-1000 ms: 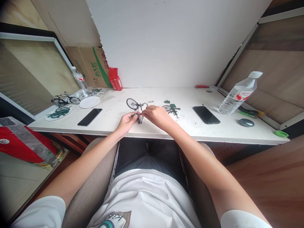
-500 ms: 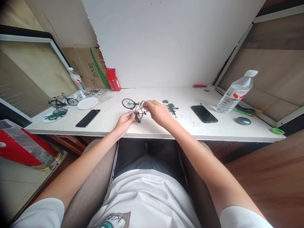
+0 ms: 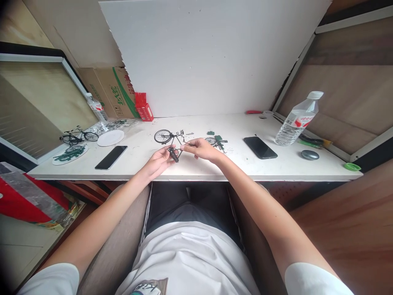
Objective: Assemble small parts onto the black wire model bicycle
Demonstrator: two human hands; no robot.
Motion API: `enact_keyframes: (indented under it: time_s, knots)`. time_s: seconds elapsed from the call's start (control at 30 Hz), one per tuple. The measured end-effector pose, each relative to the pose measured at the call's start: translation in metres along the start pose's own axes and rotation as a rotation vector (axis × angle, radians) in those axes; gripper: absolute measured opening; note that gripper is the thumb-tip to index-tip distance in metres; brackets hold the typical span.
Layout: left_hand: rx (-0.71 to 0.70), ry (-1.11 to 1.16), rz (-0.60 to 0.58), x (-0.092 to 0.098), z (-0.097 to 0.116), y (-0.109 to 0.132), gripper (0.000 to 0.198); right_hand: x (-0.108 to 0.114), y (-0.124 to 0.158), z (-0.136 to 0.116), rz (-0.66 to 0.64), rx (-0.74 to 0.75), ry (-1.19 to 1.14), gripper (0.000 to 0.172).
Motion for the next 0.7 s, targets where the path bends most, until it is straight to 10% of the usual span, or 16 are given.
enact_keyframes:
  time_s: [0.7]
  knots:
    - [-0.079, -0.191, -0.087, -0.016, 0.027, 0.002, 0.046, 0.001, -0.008, 0.012, -0.001, -0.054, -0.26, 0.056]
Point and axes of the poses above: each hand's wrist, its own y-axis away from the middle knuckle, its own x-axis out of the back of the hand, z = x × y, the point moved 10 cm from there along -y, towards the middle knuckle, and after that the axes turned 12 degrees about -x, right-handed, at the moved point
